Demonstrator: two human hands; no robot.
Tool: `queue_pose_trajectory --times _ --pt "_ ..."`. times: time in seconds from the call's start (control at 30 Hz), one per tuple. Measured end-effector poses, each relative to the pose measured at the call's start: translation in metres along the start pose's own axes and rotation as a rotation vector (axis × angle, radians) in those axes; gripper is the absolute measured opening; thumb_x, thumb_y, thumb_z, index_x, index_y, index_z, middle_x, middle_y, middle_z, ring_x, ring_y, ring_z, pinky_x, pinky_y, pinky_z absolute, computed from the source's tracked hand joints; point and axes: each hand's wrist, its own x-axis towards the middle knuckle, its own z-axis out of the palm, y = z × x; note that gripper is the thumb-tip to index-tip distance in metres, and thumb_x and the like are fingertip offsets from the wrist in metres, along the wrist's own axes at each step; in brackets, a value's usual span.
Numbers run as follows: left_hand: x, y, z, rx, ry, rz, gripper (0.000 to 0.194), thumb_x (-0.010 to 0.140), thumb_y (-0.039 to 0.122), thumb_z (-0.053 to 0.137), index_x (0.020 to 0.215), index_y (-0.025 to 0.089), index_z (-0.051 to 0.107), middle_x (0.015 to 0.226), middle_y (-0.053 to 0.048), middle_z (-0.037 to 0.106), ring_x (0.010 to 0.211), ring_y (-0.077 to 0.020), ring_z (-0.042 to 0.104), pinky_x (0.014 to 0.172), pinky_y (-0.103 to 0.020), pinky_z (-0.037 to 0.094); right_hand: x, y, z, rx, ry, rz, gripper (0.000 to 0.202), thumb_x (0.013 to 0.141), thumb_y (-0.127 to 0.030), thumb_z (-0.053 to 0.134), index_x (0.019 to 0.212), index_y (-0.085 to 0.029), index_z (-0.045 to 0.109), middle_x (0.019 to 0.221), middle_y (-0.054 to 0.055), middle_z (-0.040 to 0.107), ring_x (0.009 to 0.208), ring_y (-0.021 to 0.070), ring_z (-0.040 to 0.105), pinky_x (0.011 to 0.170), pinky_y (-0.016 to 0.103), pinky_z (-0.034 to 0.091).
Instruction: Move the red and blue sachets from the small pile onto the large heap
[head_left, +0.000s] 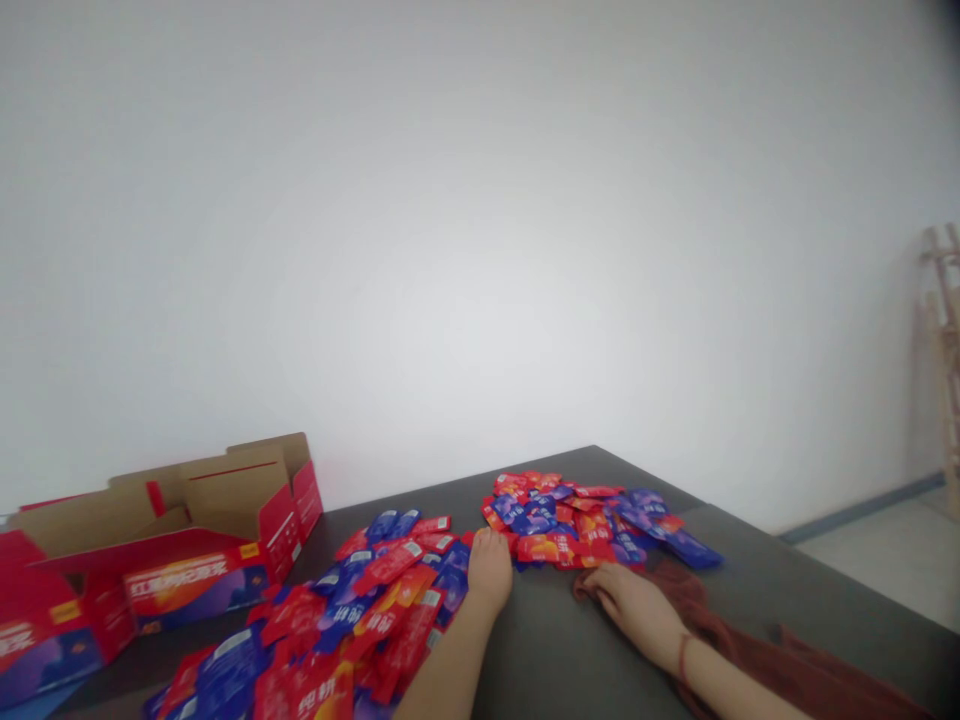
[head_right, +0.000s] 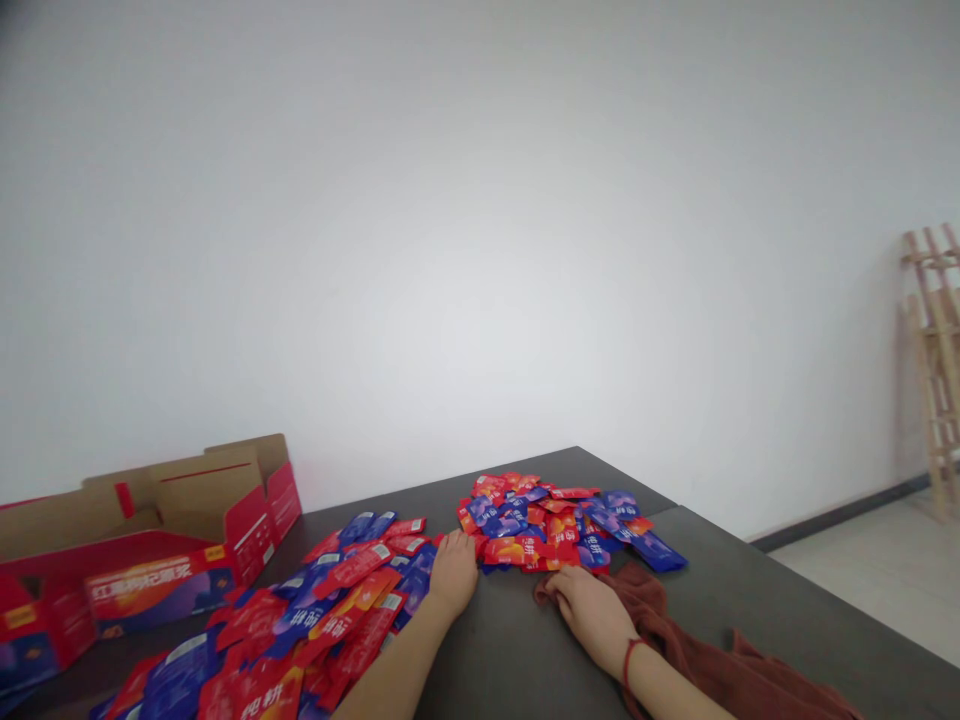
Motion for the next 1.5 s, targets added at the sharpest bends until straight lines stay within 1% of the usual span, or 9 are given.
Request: queue_pose_trajectory --times 0.13,0.3,0.47,0.73,0.87,0.97,1.13,1.33,1.5 --pt "0.008 0.003 -0.009 -0.071 0.020 0.015 0.024 0.088 0.016 0.045 0.098 0.014 0.066 0.103 -0.012 0.066 0.109 -0.0252 0.054 0.102 -0.042 0.031 -0.002 -0.002 -0.002 -0.016 -0.007 -0.013 0.033 0.086 -0.021 0.035 0.092 -0.026 0.067 0.101 0.003 0.067 0.097 0.0187 0.059 0.087 0.030 0.042" --pt "0.014 0.000 -0.042 -0.172 0.117 0.031 0.033 0.097 0.019 0.030 0.102 0.019 0.063 0.101 -0.007 0.067 0.102 -0.0197 0.057 0.104 -0.039 0.029 -0.002 -0.005 -0.003 -0.020 -0.009 -0.013 0.032 0.085 -0.019 0.036 0.092 -0.026 0.067 0.102 0.003 0.067 0.098 0.0182 0.059 0.088 0.029 0.042" --pt "0.006 0.016 -0.064 -0.288 0.124 0.075 0.035 0.100 0.029 0.028 0.102 0.023 0.062 0.097 -0.003 0.068 0.091 -0.0175 0.061 0.084 -0.027 0.041 -0.001 -0.004 -0.003 -0.034 -0.009 -0.021 0.033 0.084 -0.017 0.037 0.094 -0.026 0.067 0.102 0.003 0.067 0.098 0.0186 0.059 0.087 0.030 0.043" --pt "-0.022 0.067 -0.027 -0.667 -0.147 0.183 0.017 0.086 0.022 0.048 0.083 0.019 0.065 0.081 0.000 0.067 0.074 -0.0146 0.060 0.066 -0.023 0.041 0.000 -0.001 -0.001 -0.028 0.018 0.010 0.031 0.086 -0.019 0.038 0.094 -0.023 0.068 0.098 0.005 0.067 0.094 0.0202 0.059 0.085 0.032 0.044" --pt "-0.040 0.046 -0.030 -0.718 -0.038 0.109 0.021 0.084 0.015 0.043 0.091 0.019 0.061 0.096 -0.003 0.064 0.090 -0.0161 0.058 0.078 -0.026 0.043 -0.001 -0.002 -0.006 0.001 0.092 -0.007 0.033 0.089 -0.019 0.036 0.094 -0.023 0.068 0.095 0.005 0.067 0.092 0.0199 0.059 0.084 0.032 0.045" --pt "-0.068 0.021 -0.035 -0.714 -0.054 0.087 0.023 0.079 0.012 0.043 0.092 0.020 0.060 0.097 -0.004 0.062 0.091 -0.0166 0.057 0.083 -0.028 0.044 -0.002 -0.013 -0.008 0.025 0.147 -0.063 0.034 0.089 -0.017 0.035 0.101 -0.024 0.067 0.100 0.005 0.065 0.095 0.0194 0.057 0.086 0.031 0.043" --pt "-0.107 0.005 -0.028 -0.717 -0.168 0.217 0.045 0.076 0.016 0.051 0.121 0.022 0.053 0.132 -0.006 0.050 0.124 -0.0200 0.042 0.108 -0.036 0.031 -0.006 -0.041 0.007 -0.098 -0.021 -0.303 0.036 0.086 -0.010 0.041 0.102 -0.026 0.069 0.101 0.004 0.064 0.096 0.0200 0.053 0.085 0.032 0.040" --pt "-0.100 0.003 -0.018 -0.732 -0.294 0.191 0.069 0.079 0.020 0.050 0.144 0.016 0.028 0.150 -0.010 0.029 0.139 -0.0205 0.021 0.116 -0.040 0.018 -0.002 -0.051 0.023 -0.310 -0.057 -0.258 0.027 0.091 -0.017 0.045 0.101 -0.024 0.069 0.097 0.005 0.063 0.095 0.0231 0.049 0.079 0.035 0.038" --pt "-0.087 -0.001 -0.011 -0.776 -0.252 0.245 0.073 0.078 0.022 0.050 0.146 0.015 0.023 0.151 -0.012 0.028 0.139 -0.0223 0.021 0.115 -0.044 0.018 0.003 -0.066 0.029 -0.338 -0.106 -0.390 0.024 0.094 -0.025 0.045 0.106 -0.024 0.066 0.099 0.005 0.063 0.097 0.0226 0.048 0.079 0.035 0.036"
